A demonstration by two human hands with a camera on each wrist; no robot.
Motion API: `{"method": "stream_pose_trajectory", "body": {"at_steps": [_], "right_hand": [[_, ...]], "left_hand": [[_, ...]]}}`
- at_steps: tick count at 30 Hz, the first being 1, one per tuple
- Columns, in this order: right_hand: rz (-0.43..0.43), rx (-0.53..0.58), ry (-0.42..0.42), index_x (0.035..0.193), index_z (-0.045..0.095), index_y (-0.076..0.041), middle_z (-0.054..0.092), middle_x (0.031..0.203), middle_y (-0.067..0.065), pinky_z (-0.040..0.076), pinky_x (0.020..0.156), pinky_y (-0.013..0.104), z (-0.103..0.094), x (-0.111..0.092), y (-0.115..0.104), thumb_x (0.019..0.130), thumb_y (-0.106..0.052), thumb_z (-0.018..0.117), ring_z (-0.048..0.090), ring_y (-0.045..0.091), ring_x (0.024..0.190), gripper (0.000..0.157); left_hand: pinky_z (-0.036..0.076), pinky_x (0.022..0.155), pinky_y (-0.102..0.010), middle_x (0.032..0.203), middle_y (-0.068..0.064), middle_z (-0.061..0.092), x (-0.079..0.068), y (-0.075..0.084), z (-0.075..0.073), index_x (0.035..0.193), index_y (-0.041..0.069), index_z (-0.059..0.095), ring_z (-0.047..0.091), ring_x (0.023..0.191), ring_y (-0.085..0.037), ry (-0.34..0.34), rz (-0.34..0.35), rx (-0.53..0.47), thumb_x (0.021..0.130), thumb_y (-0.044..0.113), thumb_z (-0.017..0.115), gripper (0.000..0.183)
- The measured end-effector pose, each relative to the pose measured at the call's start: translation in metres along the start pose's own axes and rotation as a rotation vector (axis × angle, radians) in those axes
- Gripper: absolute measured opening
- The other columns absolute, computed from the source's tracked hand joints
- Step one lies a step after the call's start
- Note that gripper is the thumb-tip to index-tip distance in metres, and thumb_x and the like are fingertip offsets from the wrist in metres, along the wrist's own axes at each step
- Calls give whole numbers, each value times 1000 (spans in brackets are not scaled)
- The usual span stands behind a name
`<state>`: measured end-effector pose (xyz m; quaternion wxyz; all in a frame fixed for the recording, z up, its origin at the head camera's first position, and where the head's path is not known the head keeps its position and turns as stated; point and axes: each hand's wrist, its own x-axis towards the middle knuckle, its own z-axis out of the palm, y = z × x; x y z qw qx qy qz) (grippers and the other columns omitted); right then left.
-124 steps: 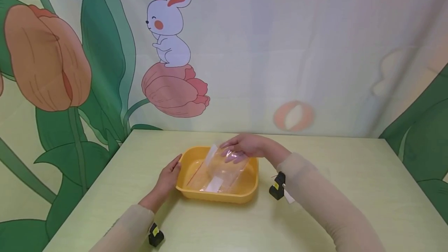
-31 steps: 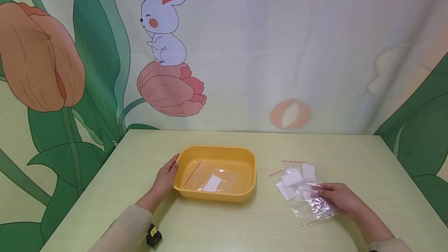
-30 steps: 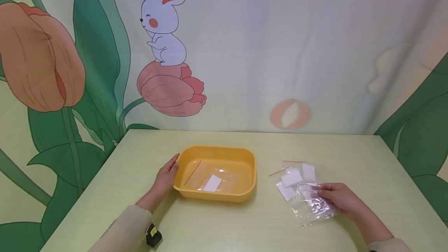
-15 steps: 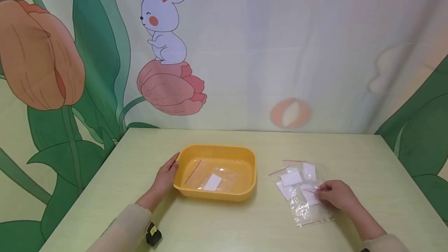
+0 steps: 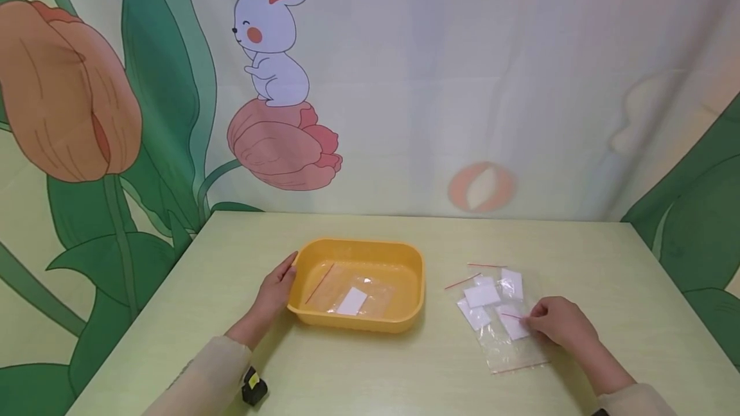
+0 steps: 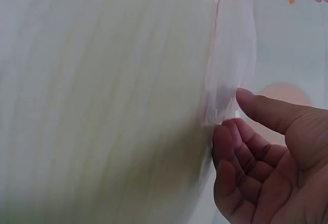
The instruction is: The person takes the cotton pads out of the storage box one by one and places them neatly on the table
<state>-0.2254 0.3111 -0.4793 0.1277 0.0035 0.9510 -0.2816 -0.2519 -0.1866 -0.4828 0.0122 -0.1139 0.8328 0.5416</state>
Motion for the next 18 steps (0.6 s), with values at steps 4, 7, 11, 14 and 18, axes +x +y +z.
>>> {"method": "stream_pose_trajectory", "body": {"at_steps": [4,7,11,14,18], "right_hand": [[22,8,-23,91,66,0,61,76,3,47,60,28,-3,1,-2,94,-20,70,56,15,69,21],[30,20,-42,95,66,2,64,78,4,49,59,28,-7,1,-3,95,-22,70,58,15,70,24],[28,39,-63,98,66,3,64,77,3,48,59,29,-13,2,-4,98,-24,68,57,16,71,27],[40,65,-88,102,66,4,67,83,7,50,60,29,-18,5,-5,101,-27,63,59,16,76,31],[60,108,-131,110,63,7,71,98,18,54,65,31,-24,8,-6,106,-31,54,65,17,85,40]], "left_hand": [[27,128,-55,166,-22,32,-1,2,0,160,9,33,29,155,-42,2,-10,2,113,20,35,49],[27,128,-55,166,-22,32,-1,2,1,160,10,33,30,155,-42,4,-14,-6,113,20,35,49],[27,128,-55,166,-22,32,-1,1,1,160,9,33,30,155,-42,4,-16,-15,112,20,36,49],[27,128,-55,166,-22,32,-1,1,1,160,9,33,30,155,-42,4,-18,-15,112,20,36,49],[28,128,-55,166,-21,33,0,0,1,160,9,34,30,155,-42,6,-15,-18,113,20,36,49]]}}
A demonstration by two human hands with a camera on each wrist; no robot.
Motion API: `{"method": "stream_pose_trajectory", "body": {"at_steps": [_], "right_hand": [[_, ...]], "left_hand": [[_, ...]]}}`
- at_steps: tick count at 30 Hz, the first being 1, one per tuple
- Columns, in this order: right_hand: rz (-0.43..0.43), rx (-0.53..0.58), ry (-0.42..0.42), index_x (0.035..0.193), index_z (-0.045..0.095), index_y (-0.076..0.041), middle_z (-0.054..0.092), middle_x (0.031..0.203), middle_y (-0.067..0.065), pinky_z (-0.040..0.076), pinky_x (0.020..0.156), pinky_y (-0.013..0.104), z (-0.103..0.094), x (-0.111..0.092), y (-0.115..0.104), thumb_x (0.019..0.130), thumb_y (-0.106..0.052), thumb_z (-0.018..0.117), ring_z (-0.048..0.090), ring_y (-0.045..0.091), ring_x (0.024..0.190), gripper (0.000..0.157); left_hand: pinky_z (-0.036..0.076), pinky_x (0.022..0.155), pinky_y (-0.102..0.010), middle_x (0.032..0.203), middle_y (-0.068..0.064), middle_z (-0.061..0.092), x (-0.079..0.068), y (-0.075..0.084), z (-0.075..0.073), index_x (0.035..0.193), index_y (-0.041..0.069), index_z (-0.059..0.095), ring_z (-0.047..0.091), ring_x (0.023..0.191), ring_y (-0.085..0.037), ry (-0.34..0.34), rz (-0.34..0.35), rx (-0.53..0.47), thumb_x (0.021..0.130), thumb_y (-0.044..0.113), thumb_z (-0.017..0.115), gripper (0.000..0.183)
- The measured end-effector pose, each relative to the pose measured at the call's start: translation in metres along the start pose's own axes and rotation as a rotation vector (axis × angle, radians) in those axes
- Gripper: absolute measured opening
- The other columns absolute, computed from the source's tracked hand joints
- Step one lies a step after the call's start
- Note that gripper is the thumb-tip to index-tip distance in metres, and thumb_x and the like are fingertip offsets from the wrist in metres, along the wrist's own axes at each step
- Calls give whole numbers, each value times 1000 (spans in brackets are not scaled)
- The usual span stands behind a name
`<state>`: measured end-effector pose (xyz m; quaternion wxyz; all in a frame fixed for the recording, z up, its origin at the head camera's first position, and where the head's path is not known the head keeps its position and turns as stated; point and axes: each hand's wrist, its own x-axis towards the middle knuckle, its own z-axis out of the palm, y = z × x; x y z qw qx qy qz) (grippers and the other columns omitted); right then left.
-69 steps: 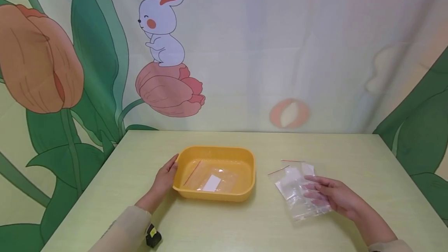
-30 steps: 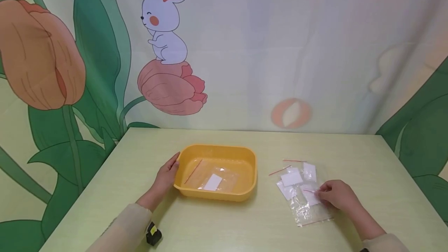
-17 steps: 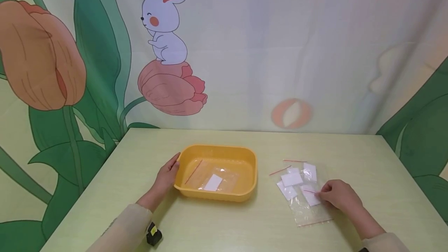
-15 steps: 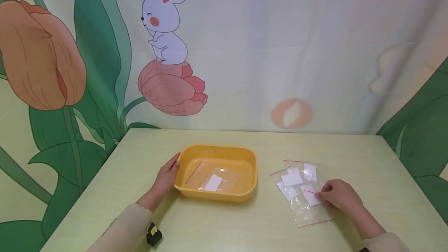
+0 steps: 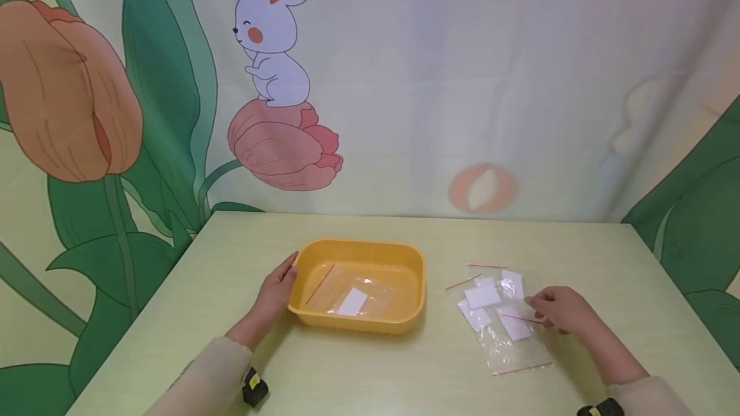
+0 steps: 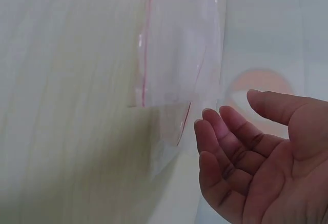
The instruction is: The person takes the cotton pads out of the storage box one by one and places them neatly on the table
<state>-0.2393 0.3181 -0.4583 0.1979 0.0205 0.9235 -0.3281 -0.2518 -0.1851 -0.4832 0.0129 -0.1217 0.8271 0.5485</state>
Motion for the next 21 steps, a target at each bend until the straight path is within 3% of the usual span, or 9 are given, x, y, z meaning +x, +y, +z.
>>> {"method": "stream_pose_trajectory", "body": {"at_steps": [7,16,21], "right_hand": [[-22,45,-12,127,54,14,66,118,31,57,72,33,-9,2,-5,109,-33,46,67,26,98,51],[-165,155,-26,146,36,15,47,146,40,61,95,46,-21,3,-22,112,-35,35,55,50,129,61],[-247,191,-54,150,33,14,42,150,39,61,96,37,-24,5,-35,113,-32,32,49,52,135,59]], "left_hand": [[28,128,-54,166,-20,32,1,-1,1,160,9,33,29,156,-41,-3,-5,-12,113,19,35,49],[28,128,-55,166,-21,32,2,-1,-1,160,9,33,30,155,-42,-2,7,15,113,19,35,49],[29,127,-55,165,-22,33,2,-2,0,160,7,34,31,155,-42,-3,25,16,112,18,35,49]]}}
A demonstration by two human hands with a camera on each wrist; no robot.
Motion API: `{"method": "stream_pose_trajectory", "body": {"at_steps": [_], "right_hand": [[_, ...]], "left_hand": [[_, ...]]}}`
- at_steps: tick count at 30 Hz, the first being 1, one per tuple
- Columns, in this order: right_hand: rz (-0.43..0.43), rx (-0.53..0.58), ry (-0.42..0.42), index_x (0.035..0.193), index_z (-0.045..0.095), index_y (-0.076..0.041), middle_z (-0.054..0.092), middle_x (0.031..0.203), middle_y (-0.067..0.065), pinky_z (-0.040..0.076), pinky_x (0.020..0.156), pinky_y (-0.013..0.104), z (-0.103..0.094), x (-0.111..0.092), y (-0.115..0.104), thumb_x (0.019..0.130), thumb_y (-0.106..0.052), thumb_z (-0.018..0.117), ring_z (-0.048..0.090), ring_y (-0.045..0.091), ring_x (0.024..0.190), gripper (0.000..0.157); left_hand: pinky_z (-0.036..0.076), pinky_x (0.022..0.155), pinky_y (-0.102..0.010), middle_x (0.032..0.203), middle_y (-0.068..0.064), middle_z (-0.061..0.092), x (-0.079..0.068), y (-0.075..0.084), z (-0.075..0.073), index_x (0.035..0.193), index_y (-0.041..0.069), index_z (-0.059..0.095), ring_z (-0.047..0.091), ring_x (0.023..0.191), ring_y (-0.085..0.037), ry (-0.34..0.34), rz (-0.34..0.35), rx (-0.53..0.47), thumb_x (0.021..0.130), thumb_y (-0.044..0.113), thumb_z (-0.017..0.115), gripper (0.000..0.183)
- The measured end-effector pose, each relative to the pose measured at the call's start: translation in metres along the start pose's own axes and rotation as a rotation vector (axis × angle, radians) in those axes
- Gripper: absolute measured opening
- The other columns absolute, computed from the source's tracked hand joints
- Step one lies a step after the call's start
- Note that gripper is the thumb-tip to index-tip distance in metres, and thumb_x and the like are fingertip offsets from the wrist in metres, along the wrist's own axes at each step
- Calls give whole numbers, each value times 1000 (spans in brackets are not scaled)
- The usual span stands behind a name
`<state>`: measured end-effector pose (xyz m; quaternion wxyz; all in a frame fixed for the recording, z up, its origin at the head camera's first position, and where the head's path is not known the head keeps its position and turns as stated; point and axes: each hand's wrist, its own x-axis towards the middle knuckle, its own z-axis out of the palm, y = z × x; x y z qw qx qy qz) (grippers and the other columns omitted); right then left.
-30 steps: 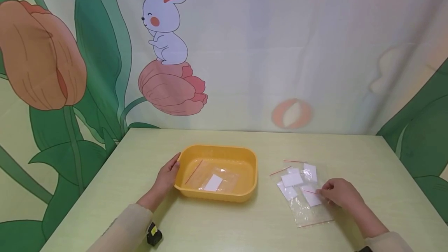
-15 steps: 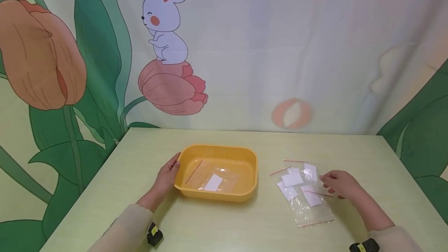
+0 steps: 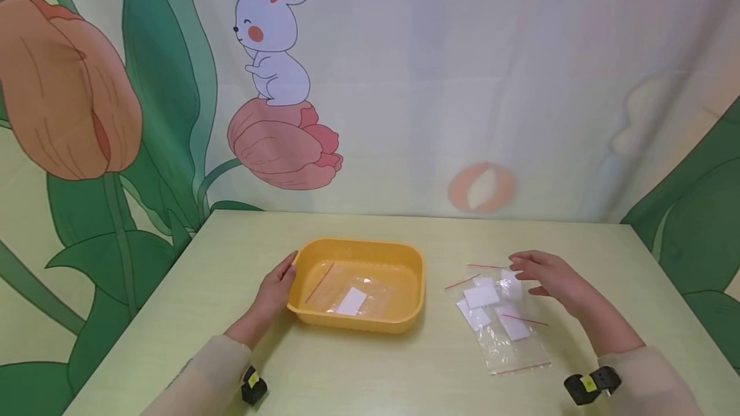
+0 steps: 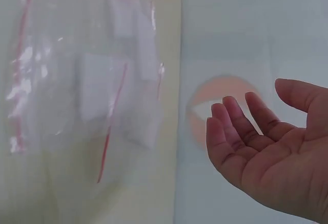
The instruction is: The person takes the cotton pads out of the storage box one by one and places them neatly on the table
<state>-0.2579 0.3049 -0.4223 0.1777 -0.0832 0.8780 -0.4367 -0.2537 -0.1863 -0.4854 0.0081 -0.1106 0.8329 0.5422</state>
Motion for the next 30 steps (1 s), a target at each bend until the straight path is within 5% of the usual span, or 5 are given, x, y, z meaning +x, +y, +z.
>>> {"method": "stream_pose_trajectory", "body": {"at_steps": [8,17,30], "right_hand": [[-47,44,-48,153,32,11,44,153,35,56,94,24,-1,18,-33,112,-34,35,50,47,139,61],[-64,111,-129,148,41,9,67,131,9,58,93,22,2,39,-74,109,-29,43,66,8,112,54],[-93,127,-324,143,45,9,70,112,-5,59,90,23,13,72,-118,110,-29,39,69,5,102,50]], "left_hand": [[28,128,-55,165,-22,33,-1,0,0,160,7,33,30,155,-42,-1,2,1,112,18,35,49],[26,129,-54,166,-21,32,0,1,0,160,8,33,28,156,-41,1,-11,6,113,18,35,49],[27,128,-54,166,-21,31,1,-1,0,160,7,33,28,155,-42,-5,-4,-1,112,18,35,49]]}}
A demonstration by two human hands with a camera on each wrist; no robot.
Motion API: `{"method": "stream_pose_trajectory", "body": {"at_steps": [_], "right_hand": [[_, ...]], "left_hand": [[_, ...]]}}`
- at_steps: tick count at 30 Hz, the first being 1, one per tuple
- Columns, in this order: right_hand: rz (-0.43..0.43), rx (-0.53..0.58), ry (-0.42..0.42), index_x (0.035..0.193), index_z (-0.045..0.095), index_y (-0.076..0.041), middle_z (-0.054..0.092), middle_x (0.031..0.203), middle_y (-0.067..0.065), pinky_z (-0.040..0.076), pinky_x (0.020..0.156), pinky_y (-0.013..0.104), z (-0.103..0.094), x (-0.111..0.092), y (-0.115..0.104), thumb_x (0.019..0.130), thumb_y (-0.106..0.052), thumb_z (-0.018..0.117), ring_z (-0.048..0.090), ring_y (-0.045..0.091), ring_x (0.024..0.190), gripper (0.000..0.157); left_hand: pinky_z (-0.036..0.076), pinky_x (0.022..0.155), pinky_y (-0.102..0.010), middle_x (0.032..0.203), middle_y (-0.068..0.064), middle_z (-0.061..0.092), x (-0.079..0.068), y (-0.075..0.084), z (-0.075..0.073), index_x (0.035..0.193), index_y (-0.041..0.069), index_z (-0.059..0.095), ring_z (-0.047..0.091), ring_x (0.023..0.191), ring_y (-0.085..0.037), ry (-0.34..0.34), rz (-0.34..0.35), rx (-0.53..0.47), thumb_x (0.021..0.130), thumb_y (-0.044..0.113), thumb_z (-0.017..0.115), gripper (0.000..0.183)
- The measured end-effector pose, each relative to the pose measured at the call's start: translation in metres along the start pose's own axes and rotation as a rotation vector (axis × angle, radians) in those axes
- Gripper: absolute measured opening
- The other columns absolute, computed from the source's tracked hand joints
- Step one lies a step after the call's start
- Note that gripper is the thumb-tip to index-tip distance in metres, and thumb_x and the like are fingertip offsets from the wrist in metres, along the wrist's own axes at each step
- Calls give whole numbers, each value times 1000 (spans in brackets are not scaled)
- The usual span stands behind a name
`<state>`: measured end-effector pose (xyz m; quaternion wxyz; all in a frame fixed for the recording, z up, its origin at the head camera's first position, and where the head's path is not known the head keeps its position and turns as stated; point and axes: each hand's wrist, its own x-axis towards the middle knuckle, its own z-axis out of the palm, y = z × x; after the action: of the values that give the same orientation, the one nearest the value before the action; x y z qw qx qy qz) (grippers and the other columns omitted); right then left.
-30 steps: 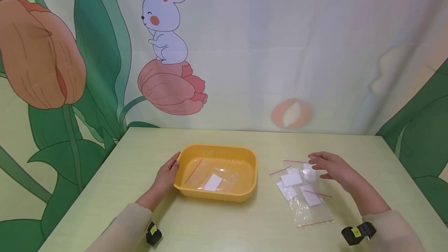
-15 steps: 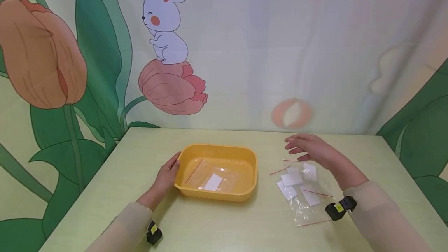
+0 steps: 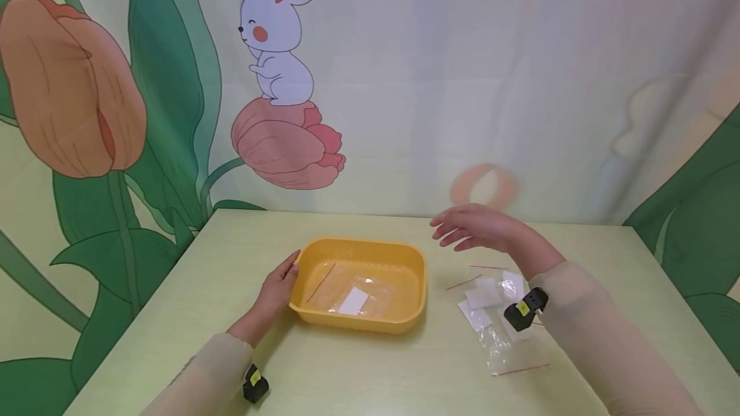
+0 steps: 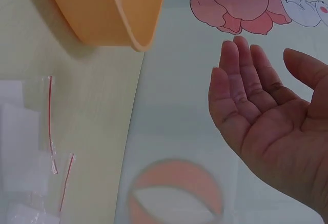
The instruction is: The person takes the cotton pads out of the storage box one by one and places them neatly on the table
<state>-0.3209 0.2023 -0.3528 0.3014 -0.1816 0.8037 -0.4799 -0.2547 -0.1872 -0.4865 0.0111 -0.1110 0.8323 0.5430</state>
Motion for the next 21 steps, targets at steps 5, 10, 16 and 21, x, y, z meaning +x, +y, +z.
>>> {"method": "stream_pose_trajectory", "body": {"at_steps": [5,10,16,21], "right_hand": [[32,-42,-78,143,48,6,71,118,0,60,94,26,2,16,-12,109,-29,40,70,11,107,50],[68,-68,-128,144,49,5,69,130,11,58,103,33,8,34,-23,109,-29,40,69,16,114,50],[101,-87,-167,143,52,4,67,135,16,57,106,35,22,55,-33,109,-32,43,69,18,118,50],[126,-101,-185,142,53,3,69,133,14,59,96,28,33,69,-39,109,-32,43,70,15,111,50]], "left_hand": [[27,128,-54,167,-20,31,0,0,1,160,8,33,28,156,-41,-2,-2,-8,113,18,35,49],[26,129,-54,168,-19,29,0,1,0,160,8,33,26,157,-40,-6,-4,-6,113,19,35,49],[26,129,-55,167,-20,29,-2,3,-1,160,8,33,26,156,-41,-3,4,9,113,19,35,49],[25,129,-54,167,-20,30,-3,3,-1,160,7,34,26,156,-41,-3,15,11,112,17,35,48]]}}
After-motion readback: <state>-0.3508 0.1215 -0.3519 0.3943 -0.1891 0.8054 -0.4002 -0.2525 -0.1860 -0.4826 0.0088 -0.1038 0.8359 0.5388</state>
